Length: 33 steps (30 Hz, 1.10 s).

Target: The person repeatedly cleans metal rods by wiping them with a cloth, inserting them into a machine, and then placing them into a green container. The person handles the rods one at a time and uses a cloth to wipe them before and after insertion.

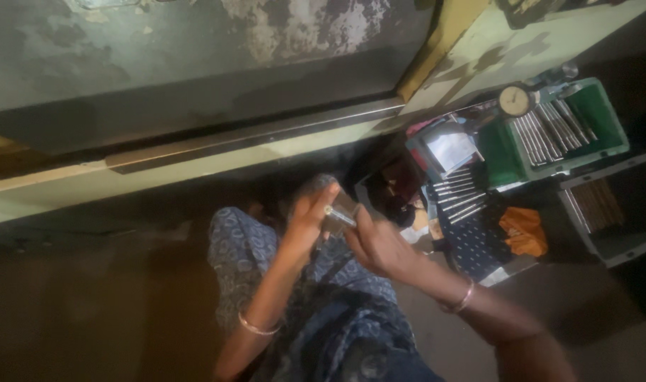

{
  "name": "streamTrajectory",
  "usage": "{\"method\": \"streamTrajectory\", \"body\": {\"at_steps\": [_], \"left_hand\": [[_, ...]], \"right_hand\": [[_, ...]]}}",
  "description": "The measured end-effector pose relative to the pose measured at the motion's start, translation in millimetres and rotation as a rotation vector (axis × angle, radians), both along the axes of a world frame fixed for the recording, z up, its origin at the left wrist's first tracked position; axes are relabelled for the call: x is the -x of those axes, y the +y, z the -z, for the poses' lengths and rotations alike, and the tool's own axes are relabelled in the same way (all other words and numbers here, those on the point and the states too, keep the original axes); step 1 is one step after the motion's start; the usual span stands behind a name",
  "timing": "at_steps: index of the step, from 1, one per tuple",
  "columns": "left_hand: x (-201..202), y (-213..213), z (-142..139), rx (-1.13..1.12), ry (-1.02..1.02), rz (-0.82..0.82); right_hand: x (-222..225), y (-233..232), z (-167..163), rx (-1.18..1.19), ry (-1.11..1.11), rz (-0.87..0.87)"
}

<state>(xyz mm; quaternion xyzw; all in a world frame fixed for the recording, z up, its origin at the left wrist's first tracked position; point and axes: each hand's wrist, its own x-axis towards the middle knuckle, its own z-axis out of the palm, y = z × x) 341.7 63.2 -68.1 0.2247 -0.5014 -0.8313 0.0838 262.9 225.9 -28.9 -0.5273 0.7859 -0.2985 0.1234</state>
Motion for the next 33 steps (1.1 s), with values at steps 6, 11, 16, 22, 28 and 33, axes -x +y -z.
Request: {"method": "streamTrajectory", "body": {"at_steps": [6,11,16,22,28,33], "left_hand": [[-1,3,-4,-0.024,-0.024,-0.109],[-8,2,-5,0.043,0.024,-0.084],[-7,-2,-3,0.128,0.104,0.03],[-4,-4,-5,0.118,-0.097,0.11],[0,-12,-9,-0.029,0.014,-0.039],[2,-9,-15,-0.022,0.046,-0.056]], "right_hand": [[7,-2,-11,-0.101,-0.187,-0.021],[19,1,-9,-0.145,-0.363,-0.153],[27,5,2,-0.273,-0.546,-0.207],[38,5,-11,-0.324,-0.728,-0.235],[20,1,-28,0.0,-0.603,-0.019],[3,1,-6,0.15,-0.269,-0.032]]}}
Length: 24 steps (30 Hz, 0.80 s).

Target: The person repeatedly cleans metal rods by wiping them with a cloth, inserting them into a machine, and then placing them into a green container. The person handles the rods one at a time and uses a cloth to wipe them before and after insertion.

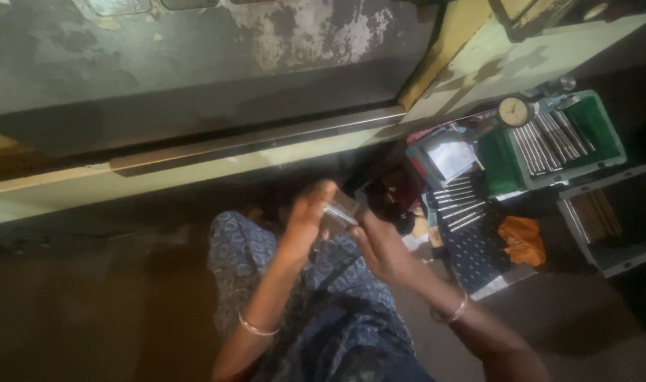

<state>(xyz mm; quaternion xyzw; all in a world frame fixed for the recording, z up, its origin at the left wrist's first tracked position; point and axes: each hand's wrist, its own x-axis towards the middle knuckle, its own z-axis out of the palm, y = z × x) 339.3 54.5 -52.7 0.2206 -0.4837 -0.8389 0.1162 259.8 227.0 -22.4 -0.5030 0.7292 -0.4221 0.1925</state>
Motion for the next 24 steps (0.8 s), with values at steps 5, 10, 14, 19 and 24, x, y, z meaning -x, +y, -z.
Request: {"method": "streamTrajectory", "body": {"at_steps": [5,10,14,19,24], "left_hand": [[-7,-6,-10,0.053,0.073,0.19],[-9,-9,-22,0.051,0.047,0.205],[-12,-8,-25,0.059,0.123,0.169],[-9,4,-3,0.162,0.169,0.042],[1,12,35,0.022,-0.084,0.038]], "right_hand": [[13,19,23,-0.04,-0.104,-0.154],[24,20,34,-0.145,-0.355,-0.164],[16,11,23,-0.033,-0.273,-0.18],[-1,-3,4,0.129,-0.404,-0.018],[-3,0,13,-0.089,-0.277,0.133]]}}
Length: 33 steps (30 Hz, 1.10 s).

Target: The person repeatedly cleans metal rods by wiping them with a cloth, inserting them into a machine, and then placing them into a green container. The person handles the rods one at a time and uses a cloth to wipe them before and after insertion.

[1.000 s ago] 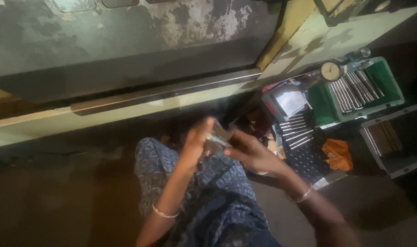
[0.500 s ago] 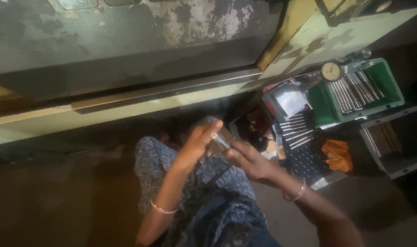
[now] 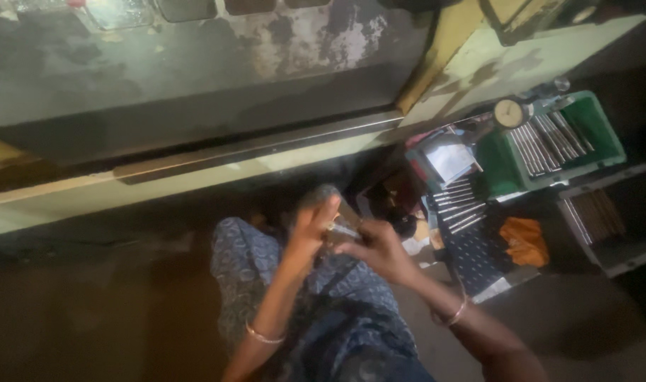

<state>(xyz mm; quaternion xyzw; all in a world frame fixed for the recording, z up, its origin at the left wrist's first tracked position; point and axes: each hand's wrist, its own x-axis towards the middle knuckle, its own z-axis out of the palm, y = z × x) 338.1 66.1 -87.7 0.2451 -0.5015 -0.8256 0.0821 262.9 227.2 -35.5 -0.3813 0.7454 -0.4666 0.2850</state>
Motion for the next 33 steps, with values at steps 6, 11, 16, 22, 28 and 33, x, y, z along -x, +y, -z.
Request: {"method": "streamTrajectory", "body": {"at_steps": [6,11,16,22,28,33], "left_hand": [[-5,9,35,-0.166,0.011,-0.038],[2,9,37,-0.213,-0.046,-0.099],[-7,-13,28,-0.182,-0.072,-0.267],[-2,-11,49,-0.009,0.063,-0.301],[9,19,75,-0.333,-0.071,-0.272],[32,16,109,-0.819,0.236,-0.313]], "right_hand": [[-3,0,30,-0.133,0.001,0.005],[-14,-4,46,-0.076,-0.013,0.087],[-22,5,47,0.289,0.37,0.177],[0,-15,25,0.16,-0.004,0.345],[0,-26,17,0.044,0.003,0.343],[-10,-16,24,-0.033,0.562,0.289]]}}
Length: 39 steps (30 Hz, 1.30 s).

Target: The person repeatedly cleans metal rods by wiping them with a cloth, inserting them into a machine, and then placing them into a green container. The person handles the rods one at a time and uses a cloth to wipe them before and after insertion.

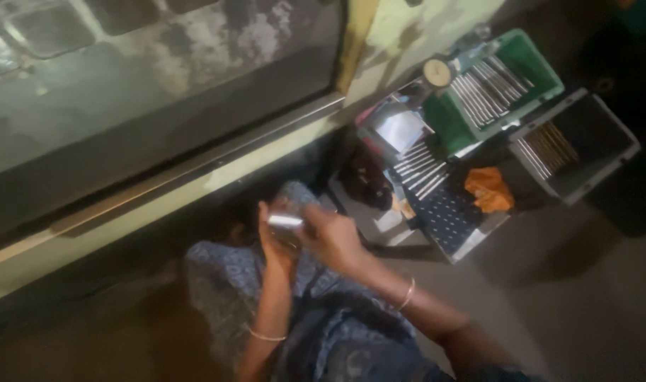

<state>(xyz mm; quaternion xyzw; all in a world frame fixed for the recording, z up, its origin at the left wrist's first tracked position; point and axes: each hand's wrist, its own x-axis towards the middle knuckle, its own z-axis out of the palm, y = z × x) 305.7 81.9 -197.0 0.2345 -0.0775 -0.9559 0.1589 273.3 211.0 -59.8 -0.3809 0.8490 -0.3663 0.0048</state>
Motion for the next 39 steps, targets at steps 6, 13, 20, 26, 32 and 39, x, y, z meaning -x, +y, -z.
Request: {"method": "streamTrajectory", "body": {"at_steps": [6,13,20,26,32,39], "left_hand": [[29,20,21,0.1,-0.113,0.077],[55,52,-11,0.335,-0.108,0.079],[84,70,-31,0.302,-0.101,0.265],[92,69,1,0.333,-0.157,0.266],[108,84,39,0.303,-0.167,0.262],[132,94,36,0.316,-0.186,0.29]], "right_hand": [[3,12,-2,0.005,0.035,-0.013],[40,50,1,-0.022,-0.005,0.076],[178,122,53,-0.1,-0.037,0.265],[308,165,81,-0.109,0.356,0.537],[354,165,98,-0.161,0.294,0.572],[362,163,119,-0.238,0.442,0.523]]}}
